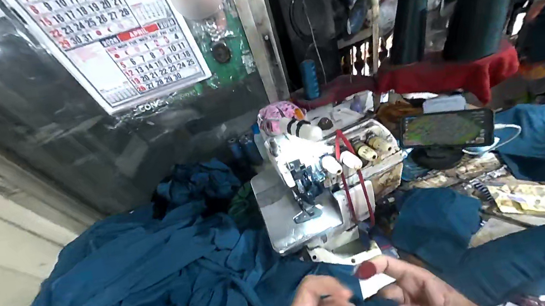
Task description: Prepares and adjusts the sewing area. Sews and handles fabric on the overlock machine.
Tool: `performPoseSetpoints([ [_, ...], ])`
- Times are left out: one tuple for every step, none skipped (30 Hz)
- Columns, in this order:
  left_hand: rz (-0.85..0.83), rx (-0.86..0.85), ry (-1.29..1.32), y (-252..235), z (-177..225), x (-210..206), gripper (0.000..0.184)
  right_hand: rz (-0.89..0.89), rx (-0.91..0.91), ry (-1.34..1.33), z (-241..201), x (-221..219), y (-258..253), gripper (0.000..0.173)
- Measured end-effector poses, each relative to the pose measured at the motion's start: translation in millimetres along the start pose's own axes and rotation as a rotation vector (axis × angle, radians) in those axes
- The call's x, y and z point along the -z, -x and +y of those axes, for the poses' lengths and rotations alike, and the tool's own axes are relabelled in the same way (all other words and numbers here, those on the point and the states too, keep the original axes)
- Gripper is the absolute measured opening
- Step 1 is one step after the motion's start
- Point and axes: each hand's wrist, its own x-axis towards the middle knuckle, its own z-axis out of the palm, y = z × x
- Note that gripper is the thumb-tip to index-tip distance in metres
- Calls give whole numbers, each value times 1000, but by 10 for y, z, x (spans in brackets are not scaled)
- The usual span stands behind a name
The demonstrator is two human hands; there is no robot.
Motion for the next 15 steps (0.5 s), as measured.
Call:
performPoseSetpoints([
  [-24,50,-39,13,-42,-13,35,-1,1,-31,-9,16,23,51],
  [-30,86,-48,42,-91,-13,33,-7,-6,-56,-30,30,49,52],
  [0,89,-5,69,-129,-4,26,-22,-30,-61,-56,48,67,52],
  [57,67,73,78,-134,-11,19,-36,-68,-45,-69,67,84,53],
  [95,50,169,66,-126,-19,15,-51,-109,-32,-63,89,97,53],
  [102,63,195,50,-128,-22,15,-57,-127,-32,-44,108,106,52],
  [76,110,121,46,-144,-22,17,-40,-125,-40,-30,119,122,51],
  [33,162,37,64,-171,-14,21,-13,-109,-55,-25,127,148,50],
  [-4,201,-19,98,-195,0,24,12,-87,-72,-26,145,172,51],
  [-13,219,-42,124,-203,5,25,34,-78,-82,-27,172,192,51],
  [4,225,-23,134,-200,-3,25,54,-85,-95,-20,195,211,50],
  [39,224,6,128,-199,-25,25,69,-108,-105,-9,212,226,49],
  [74,224,35,114,-202,-48,25,81,-133,-100,-4,224,234,48],
  [95,226,68,98,-205,-61,24,89,-152,-94,-4,237,239,48],
  [107,230,89,79,-206,-65,24,88,-160,-88,-13,248,242,50],
])
